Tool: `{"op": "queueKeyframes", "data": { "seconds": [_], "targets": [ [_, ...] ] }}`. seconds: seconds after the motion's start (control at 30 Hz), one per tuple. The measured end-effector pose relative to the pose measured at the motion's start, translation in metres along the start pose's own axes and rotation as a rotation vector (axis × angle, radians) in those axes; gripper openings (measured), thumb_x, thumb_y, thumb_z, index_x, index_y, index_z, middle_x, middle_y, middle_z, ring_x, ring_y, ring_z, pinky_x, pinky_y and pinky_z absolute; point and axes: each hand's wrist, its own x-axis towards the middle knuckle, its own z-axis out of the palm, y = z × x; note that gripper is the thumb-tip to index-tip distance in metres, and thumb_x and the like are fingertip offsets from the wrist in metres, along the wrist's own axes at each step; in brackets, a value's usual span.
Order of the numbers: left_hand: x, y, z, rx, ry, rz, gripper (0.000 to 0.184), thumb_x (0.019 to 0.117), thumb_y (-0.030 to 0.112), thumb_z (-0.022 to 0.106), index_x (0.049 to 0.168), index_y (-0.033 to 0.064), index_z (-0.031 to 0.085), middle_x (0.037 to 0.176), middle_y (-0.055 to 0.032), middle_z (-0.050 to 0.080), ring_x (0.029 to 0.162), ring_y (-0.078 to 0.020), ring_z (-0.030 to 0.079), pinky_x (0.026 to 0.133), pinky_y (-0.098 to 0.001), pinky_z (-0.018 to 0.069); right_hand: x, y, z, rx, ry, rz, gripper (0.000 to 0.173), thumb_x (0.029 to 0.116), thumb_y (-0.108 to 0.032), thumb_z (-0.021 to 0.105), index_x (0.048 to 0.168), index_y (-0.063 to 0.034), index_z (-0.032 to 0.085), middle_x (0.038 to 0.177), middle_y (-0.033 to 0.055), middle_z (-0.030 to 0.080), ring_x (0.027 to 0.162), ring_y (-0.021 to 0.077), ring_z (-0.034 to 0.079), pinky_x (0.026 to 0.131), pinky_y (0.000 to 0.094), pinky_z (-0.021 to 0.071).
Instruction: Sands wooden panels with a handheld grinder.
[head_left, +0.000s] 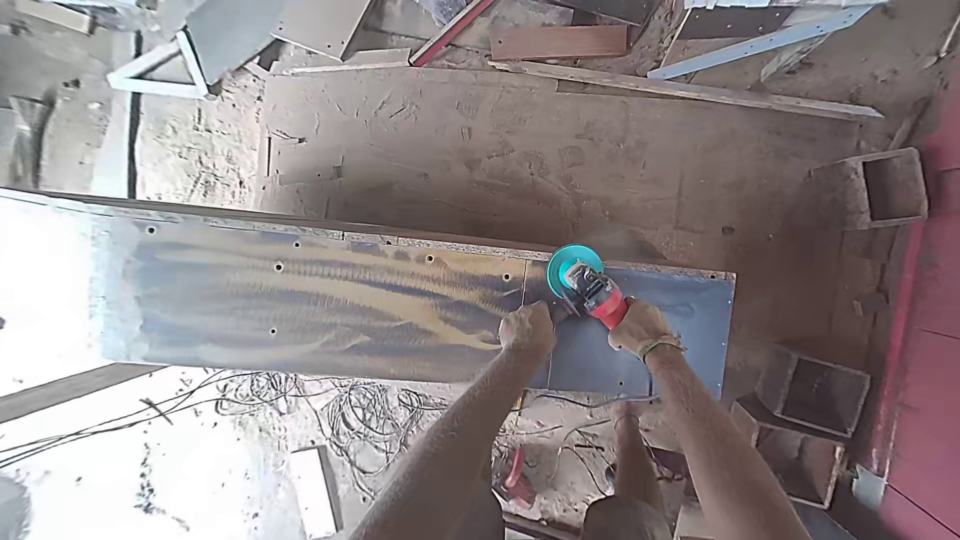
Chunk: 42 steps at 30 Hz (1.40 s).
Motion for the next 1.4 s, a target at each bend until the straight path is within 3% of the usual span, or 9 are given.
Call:
{"op": "queueKeyframes", "data": {
  "seconds": [0.07,0.37,0.47,0.53,0.73,0.83,0.97,1.07,1.4],
  "targets": [
    [-0.004,-0.022,0.008,-0.027,0.011,-0.038,0.042,0.0878,0.031,0.067,0.126,0.0147,0.064,0.122,-0.0134,0.071,0.113,-0.0346,0.070,0.086,-0.0597,0.0569,-0.006,-0.016,0.010,-0.027,-0.008,-0.034,0.065,0.0668,-0.029,0.086,0.125,-0.0084,0.066,0.121,0.0171,0.071,0.115,0.0337,0.069,0.093,0.0566,0.0568],
    [0.007,-0.104,-0.040,-0.018,0.128,-0.101,0.043,0.0918,0.036,0.066,0.129,0.0150,0.065,0.123,-0.0163,0.071,0.115,-0.0384,0.068,0.089,-0.0647,0.0542,-0.025,-0.112,0.003,-0.002,0.010,-0.131,0.066,0.0673,-0.032,0.084,0.124,-0.0048,0.065,0.123,0.0177,0.070,0.114,0.0344,0.069,0.090,0.0582,0.0577],
    [0.009,-0.144,-0.023,-0.050,0.141,-0.160,0.039,0.0903,0.030,0.067,0.127,0.0154,0.066,0.123,-0.0170,0.071,0.114,-0.0387,0.068,0.088,-0.0649,0.0547,-0.036,-0.137,0.019,-0.022,-0.022,-0.224,0.073,0.0743,-0.039,0.084,0.131,-0.0004,0.061,0.129,0.0197,0.067,0.119,0.0356,0.067,0.096,0.0579,0.0561],
    [0.009,-0.174,-0.012,-0.073,0.161,-0.212,0.038,0.0898,0.028,0.067,0.125,0.0155,0.068,0.121,-0.0176,0.072,0.113,-0.0386,0.069,0.087,-0.0647,0.0555,-0.046,-0.158,0.028,-0.037,-0.034,-0.310,0.070,0.0764,-0.035,0.082,0.130,0.0032,0.061,0.132,0.0221,0.064,0.122,0.0374,0.064,0.097,0.0582,0.0551],
    [0.003,-0.237,0.022,-0.197,0.208,-0.285,0.029,0.0882,0.027,0.073,0.112,0.0111,0.070,0.107,-0.0185,0.073,0.102,-0.0391,0.071,0.081,-0.0646,0.0556,-0.069,-0.196,0.047,-0.093,-0.130,-0.453,0.057,0.0788,-0.028,0.082,0.123,0.0021,0.063,0.123,0.0219,0.068,0.114,0.0383,0.068,0.087,0.0601,0.0571],
    [0.002,-0.206,0.013,-0.133,0.171,-0.261,0.033,0.0897,0.030,0.070,0.118,0.0130,0.070,0.113,-0.0183,0.073,0.107,-0.0384,0.070,0.084,-0.0652,0.0555,-0.061,-0.170,0.039,-0.041,-0.122,-0.394,0.063,0.0780,-0.036,0.083,0.126,0.0008,0.063,0.124,0.0217,0.069,0.113,0.0389,0.069,0.087,0.0613,0.0571],
    [0.008,-0.118,-0.012,-0.031,0.084,-0.166,0.043,0.0885,0.029,0.067,0.129,0.0158,0.065,0.125,-0.0158,0.070,0.116,-0.0376,0.067,0.090,-0.0657,0.0538,-0.038,-0.105,0.015,0.001,-0.068,-0.214,0.068,0.0767,-0.044,0.081,0.129,-0.0033,0.063,0.125,0.0187,0.070,0.115,0.0355,0.069,0.092,0.0587,0.0572],
    [0.009,-0.063,-0.008,0.010,0.031,-0.109,0.048,0.0875,0.033,0.068,0.130,0.0134,0.063,0.125,-0.0162,0.070,0.116,-0.0371,0.068,0.091,-0.0637,0.0542,-0.023,-0.059,0.005,-0.008,-0.053,-0.096,0.063,0.0720,-0.035,0.081,0.125,-0.0057,0.064,0.122,0.0162,0.070,0.115,0.0322,0.070,0.091,0.0557,0.0577],
    [0.005,0.008,-0.009,0.058,0.003,-0.075,0.039,0.0918,0.032,0.065,0.126,0.0124,0.066,0.126,-0.0143,0.070,0.116,-0.0343,0.068,0.089,-0.0602,0.0558,0.003,0.001,-0.005,0.039,-0.045,-0.028,0.067,0.0671,-0.030,0.085,0.126,-0.0075,0.064,0.122,0.0165,0.070,0.115,0.0328,0.069,0.092,0.0558,0.0576]
  ]
}}
